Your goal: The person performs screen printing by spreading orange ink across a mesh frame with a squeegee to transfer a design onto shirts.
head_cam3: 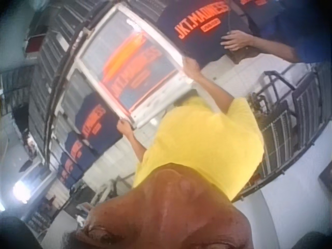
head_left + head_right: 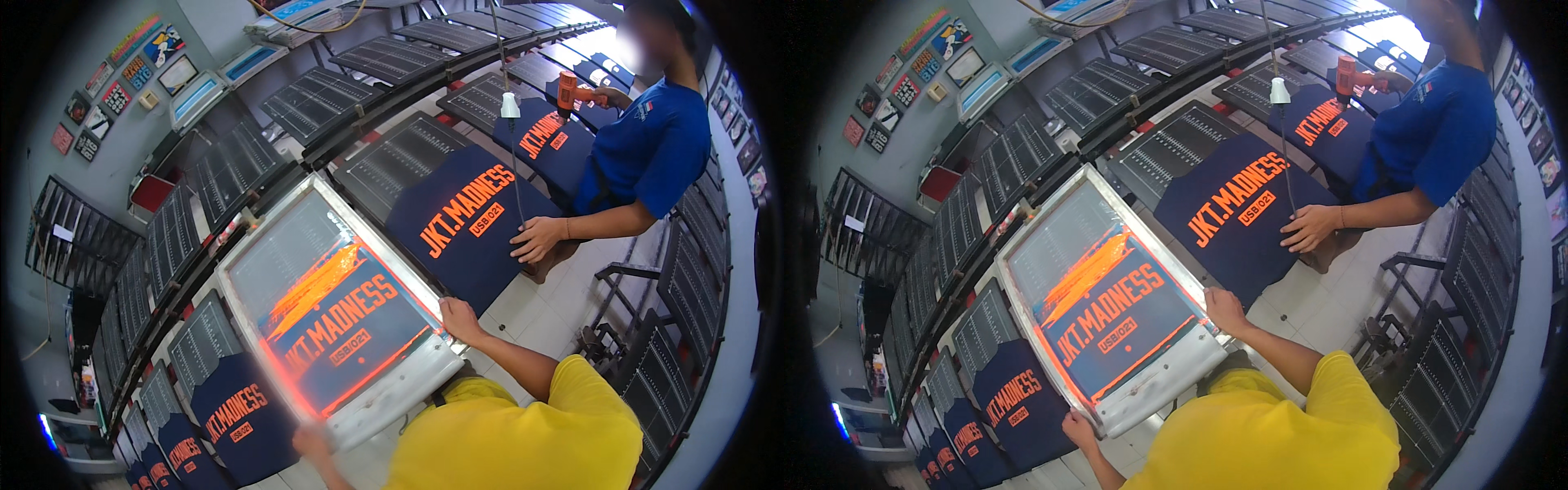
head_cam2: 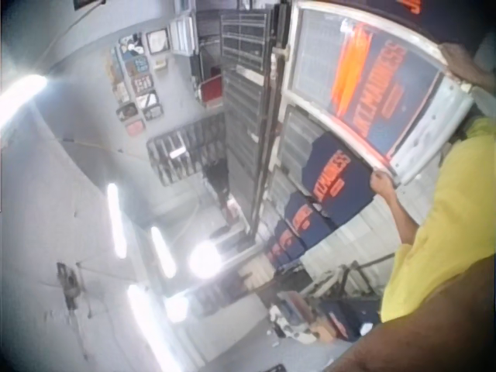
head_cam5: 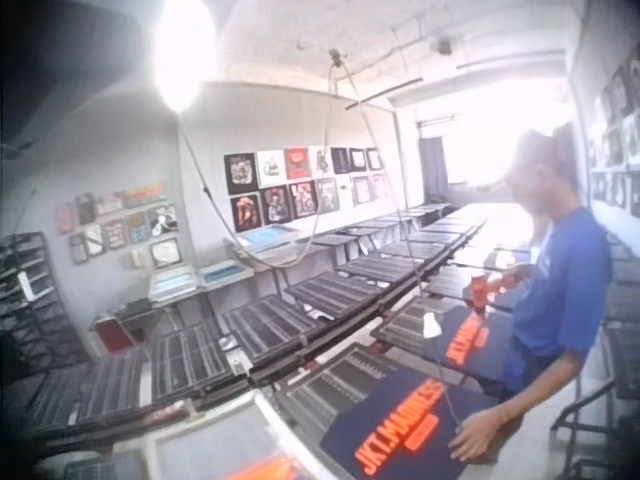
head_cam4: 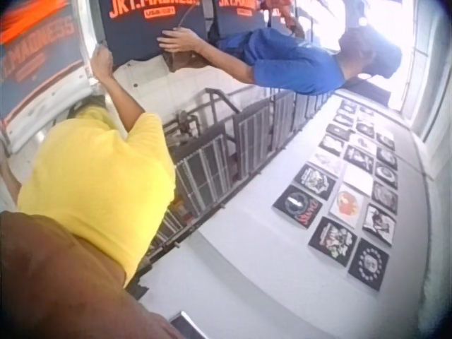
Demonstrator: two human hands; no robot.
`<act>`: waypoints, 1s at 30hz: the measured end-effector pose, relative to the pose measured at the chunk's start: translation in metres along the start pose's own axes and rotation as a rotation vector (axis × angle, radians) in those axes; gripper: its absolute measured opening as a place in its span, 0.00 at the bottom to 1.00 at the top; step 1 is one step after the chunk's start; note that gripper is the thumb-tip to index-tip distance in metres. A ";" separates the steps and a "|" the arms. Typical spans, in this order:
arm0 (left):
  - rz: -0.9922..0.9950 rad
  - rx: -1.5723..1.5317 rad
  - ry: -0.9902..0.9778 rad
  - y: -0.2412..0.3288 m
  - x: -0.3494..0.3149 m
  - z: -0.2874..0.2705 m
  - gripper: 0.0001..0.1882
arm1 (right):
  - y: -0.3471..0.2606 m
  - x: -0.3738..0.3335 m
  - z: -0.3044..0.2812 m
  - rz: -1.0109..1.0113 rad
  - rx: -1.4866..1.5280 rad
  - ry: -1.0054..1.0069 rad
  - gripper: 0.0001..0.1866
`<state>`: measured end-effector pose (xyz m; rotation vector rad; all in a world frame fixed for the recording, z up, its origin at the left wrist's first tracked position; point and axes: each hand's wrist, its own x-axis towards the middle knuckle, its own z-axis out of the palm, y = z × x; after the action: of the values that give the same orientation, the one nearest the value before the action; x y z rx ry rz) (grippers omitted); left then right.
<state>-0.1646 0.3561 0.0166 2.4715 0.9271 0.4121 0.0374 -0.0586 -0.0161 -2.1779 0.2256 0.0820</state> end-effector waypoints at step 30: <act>-0.144 -0.892 -1.190 0.027 -0.106 -0.023 0.21 | -0.080 -0.118 -0.003 -1.313 -0.728 -0.444 0.31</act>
<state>-0.2368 0.2741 0.0382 1.3761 0.2638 -0.5625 -0.0630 -0.0007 0.0665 -2.4756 -1.6830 -0.1215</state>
